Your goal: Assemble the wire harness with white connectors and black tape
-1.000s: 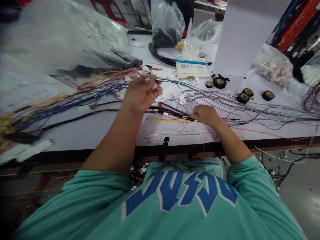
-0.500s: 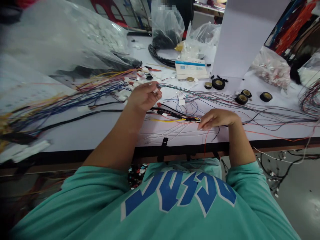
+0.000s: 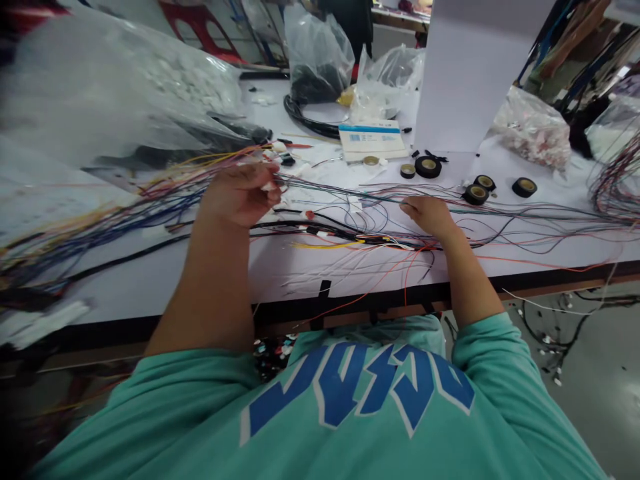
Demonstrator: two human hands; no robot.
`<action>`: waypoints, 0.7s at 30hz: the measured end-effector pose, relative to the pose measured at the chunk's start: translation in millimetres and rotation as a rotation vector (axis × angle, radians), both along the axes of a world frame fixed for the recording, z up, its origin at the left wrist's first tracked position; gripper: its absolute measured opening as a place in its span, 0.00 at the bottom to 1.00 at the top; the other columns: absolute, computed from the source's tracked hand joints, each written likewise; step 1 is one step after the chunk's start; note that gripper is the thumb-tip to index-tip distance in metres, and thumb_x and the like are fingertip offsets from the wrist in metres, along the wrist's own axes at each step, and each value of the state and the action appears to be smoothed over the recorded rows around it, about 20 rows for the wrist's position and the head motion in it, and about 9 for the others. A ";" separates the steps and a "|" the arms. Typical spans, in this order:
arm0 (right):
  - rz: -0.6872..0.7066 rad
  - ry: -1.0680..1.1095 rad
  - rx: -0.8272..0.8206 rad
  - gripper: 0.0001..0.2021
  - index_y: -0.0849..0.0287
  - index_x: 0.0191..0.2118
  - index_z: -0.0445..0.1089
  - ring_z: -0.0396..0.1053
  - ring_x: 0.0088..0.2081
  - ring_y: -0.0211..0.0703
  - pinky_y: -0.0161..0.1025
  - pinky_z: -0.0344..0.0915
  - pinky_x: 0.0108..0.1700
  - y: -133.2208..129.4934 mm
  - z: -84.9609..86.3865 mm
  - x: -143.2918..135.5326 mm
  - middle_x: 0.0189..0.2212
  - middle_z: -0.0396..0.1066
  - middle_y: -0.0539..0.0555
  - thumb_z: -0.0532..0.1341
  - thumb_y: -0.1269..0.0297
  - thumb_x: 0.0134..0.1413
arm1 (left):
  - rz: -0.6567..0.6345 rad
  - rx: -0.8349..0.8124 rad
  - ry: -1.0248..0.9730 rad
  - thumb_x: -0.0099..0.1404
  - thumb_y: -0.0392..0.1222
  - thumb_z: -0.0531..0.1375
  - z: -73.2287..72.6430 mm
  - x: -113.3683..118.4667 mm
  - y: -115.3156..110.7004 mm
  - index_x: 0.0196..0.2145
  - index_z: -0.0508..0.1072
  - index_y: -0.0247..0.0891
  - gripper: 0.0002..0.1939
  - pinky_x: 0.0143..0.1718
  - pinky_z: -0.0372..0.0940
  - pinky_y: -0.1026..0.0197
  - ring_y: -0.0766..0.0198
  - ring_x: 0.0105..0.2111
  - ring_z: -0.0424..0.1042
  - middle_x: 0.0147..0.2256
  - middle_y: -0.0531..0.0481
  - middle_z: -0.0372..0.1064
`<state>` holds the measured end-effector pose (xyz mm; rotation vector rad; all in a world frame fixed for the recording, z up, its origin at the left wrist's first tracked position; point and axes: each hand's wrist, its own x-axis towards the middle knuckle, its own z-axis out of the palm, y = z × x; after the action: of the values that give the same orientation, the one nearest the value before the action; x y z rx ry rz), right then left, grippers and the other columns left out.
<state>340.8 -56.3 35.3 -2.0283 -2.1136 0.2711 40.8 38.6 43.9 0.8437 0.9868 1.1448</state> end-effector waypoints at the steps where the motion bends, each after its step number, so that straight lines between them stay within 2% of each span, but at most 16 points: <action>1: 0.019 -0.019 -0.022 0.17 0.56 0.43 0.75 0.72 0.41 0.45 0.37 0.59 0.38 0.0 -0.9 -4.1 0.39 0.77 0.54 0.50 0.59 0.62 | 0.003 -0.012 0.015 0.57 0.25 0.60 -2.4 -4.0 3.3 0.20 0.71 0.37 0.12 0.14 0.55 0.71 0.74 0.14 0.57 0.12 0.56 0.61; 6: 0.089 -0.091 -0.091 0.16 0.54 0.41 0.75 0.71 0.41 0.45 0.36 0.54 0.34 -1.0 -5.9 -21.8 0.40 0.77 0.53 0.50 0.59 0.63 | 0.036 -0.111 0.014 0.50 0.27 0.63 -14.6 -17.2 16.3 0.20 0.69 0.38 0.09 0.15 0.50 0.69 0.74 0.15 0.52 0.15 0.56 0.64; 10: 0.100 -0.067 -0.109 0.16 0.55 0.41 0.75 0.70 0.39 0.45 0.36 0.53 0.33 -0.4 -7.5 -29.0 0.39 0.77 0.54 0.50 0.58 0.63 | 0.073 -0.127 -0.004 0.50 0.28 0.62 -15.0 -16.0 15.3 0.20 0.70 0.38 0.07 0.16 0.47 0.68 0.74 0.15 0.50 0.14 0.55 0.61; 14: 0.102 0.050 0.029 0.21 0.57 0.55 0.69 0.71 0.39 0.45 0.36 0.57 0.35 1.3 -9.0 -50.9 0.43 0.77 0.56 0.56 0.55 0.59 | 0.036 0.019 -0.078 0.55 0.28 0.61 -4.8 -12.1 5.8 0.21 0.72 0.37 0.08 0.14 0.48 0.68 0.74 0.14 0.51 0.15 0.55 0.61; 16: 0.100 0.068 0.010 0.25 0.58 0.59 0.65 0.71 0.40 0.45 0.36 0.58 0.36 2.4 -10.6 -64.5 0.43 0.77 0.56 0.59 0.56 0.56 | 0.024 0.065 -0.098 0.56 0.27 0.59 -0.3 -10.8 1.3 0.20 0.71 0.37 0.11 0.13 0.49 0.68 0.75 0.13 0.52 0.16 0.56 0.63; 18: 0.074 0.045 -0.058 0.23 0.58 0.56 0.68 0.71 0.40 0.46 0.36 0.58 0.35 3.7 -12.4 -73.4 0.41 0.77 0.55 0.60 0.59 0.55 | 0.033 0.072 -0.106 0.57 0.25 0.58 1.6 -9.8 -0.8 0.19 0.71 0.38 0.13 0.12 0.51 0.68 0.75 0.13 0.54 0.18 0.55 0.66; 21: 0.059 0.087 -0.097 0.13 0.58 0.45 0.74 0.71 0.38 0.44 0.35 0.57 0.34 5.5 -15.3 -73.7 0.38 0.77 0.54 0.58 0.63 0.54 | 0.050 0.012 -0.107 0.58 0.26 0.57 0.5 -7.7 0.4 0.19 0.71 0.38 0.13 0.11 0.53 0.69 0.75 0.11 0.54 0.17 0.55 0.66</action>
<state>267.1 -50.8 20.1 -1.9688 -2.1487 0.4709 33.1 39.0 44.4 0.7628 0.9179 1.2275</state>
